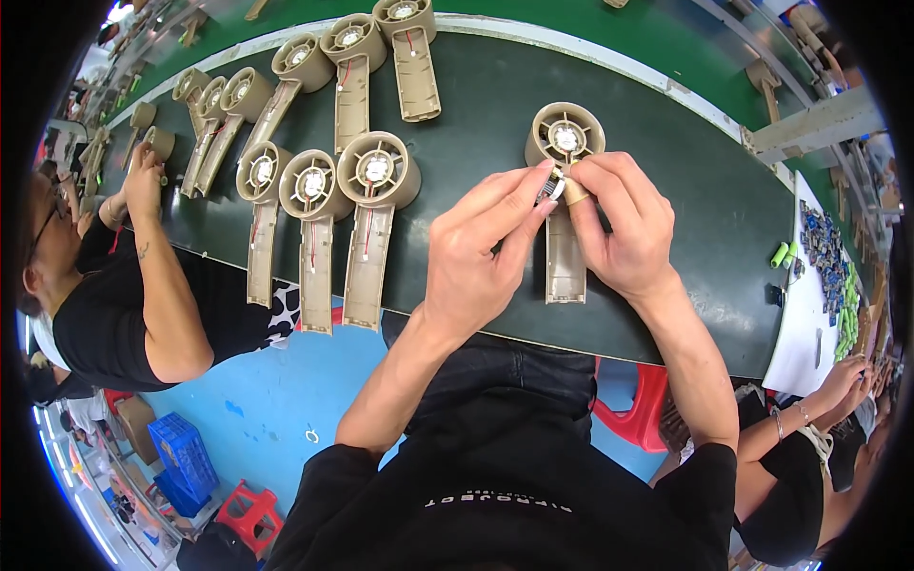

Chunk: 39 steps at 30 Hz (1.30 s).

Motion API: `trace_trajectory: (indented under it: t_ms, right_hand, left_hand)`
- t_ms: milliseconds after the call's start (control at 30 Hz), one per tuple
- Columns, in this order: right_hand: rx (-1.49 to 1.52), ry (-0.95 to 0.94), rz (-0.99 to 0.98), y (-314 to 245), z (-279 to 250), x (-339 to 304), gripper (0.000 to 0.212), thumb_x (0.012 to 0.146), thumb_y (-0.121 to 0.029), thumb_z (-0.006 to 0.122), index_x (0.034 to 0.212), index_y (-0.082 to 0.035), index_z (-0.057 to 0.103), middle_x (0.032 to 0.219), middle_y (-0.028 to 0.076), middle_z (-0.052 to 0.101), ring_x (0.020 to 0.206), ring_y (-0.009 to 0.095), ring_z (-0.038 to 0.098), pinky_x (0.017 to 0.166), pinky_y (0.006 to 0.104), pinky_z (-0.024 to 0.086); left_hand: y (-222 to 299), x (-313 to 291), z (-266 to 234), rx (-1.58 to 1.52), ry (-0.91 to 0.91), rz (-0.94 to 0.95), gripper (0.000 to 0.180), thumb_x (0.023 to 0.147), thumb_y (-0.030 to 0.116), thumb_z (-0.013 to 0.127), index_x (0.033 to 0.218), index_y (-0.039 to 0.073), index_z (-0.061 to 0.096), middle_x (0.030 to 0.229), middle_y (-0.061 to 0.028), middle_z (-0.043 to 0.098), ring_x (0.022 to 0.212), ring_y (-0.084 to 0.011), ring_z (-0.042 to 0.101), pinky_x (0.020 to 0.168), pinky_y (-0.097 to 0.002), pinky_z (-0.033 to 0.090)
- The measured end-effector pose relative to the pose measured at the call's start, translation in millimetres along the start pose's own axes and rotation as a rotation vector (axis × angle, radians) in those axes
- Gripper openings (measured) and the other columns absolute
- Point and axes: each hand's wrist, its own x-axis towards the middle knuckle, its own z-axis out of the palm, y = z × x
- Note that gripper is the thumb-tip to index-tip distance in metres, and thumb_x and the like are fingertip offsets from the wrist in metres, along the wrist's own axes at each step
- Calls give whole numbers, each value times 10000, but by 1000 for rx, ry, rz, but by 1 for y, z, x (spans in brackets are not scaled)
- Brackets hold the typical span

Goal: The person connects circuit board and battery modules to the wiring inside handheld fan casings by hand, fits the components into each casing, and places the assembled fans onto the conveyor belt.

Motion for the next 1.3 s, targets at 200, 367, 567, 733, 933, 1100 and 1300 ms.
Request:
trace_trajectory:
  t_ms: [200, 367, 567, 733, 933, 1100, 1300]
  right_hand:
    - [-21, 6, 15, -2, -3, -1, 179, 769, 66, 699, 935, 19, 653, 862, 130, 652, 728, 270, 667, 604, 322, 533]
    - [-11, -19, 30, 0, -6, -1, 167, 776, 62, 702, 931, 19, 656, 849, 132, 646, 707, 270, 658, 593, 319, 528]
    - [24, -106, 277, -12, -10, 2, 203, 829, 31, 696, 1010, 22, 603, 844, 110, 644, 643, 168, 625, 551, 288, 510]
    - [709, -128, 1066, -19, -1, 8, 340, 913, 8, 626, 1133, -53, 374, 891, 86, 663, 684, 91, 631, 524, 208, 466]
    - [373, -87, 753, 63, 58, 86, 308, 908, -66, 630, 1143, -39, 433, 899, 90, 690, 796, 117, 656, 669, 255, 508]
    - [-47, 35, 638, 154, 118, 169, 382, 817, -196, 683, 1118, -34, 510, 875, 177, 720, 838, 344, 702, 789, 429, 527]
    - [-514, -156, 773, 226, 152, 218, 436, 875, -339, 575, 1209, -58, 568, 1098, 287, 676, 1048, 451, 649, 903, 508, 509]
  left_hand:
    - [0, 5, -2, 47, -54, 34, 322, 841, -64, 689, 1160, -24, 677, 1001, -151, 695, 840, -271, 679, 695, -341, 550]
    - [0, 10, -5, 73, -117, 63, 311, 836, -64, 686, 1144, -28, 678, 1008, -148, 692, 843, -283, 678, 693, -351, 553]
    - [-3, 6, -8, 16, -56, -12, 314, 862, -34, 684, 1176, -24, 669, 1013, -172, 681, 870, -299, 676, 728, -345, 547]
    - [-1, 8, -11, -19, 63, -144, 426, 871, -42, 660, 1293, -17, 605, 1072, -177, 689, 945, -260, 683, 830, -329, 531]
    - [-2, 3, -16, 76, 131, -187, 529, 881, -3, 660, 1387, -21, 506, 1131, -202, 636, 1016, -292, 647, 874, -355, 515]
    - [-4, 1, -11, 164, 73, -135, 467, 884, 42, 664, 1329, -29, 543, 1098, -222, 612, 985, -378, 607, 863, -422, 496]
    - [-6, -1, -10, 229, -7, -138, 409, 902, 84, 646, 1280, -45, 557, 1141, -206, 580, 1016, -355, 581, 882, -419, 472]
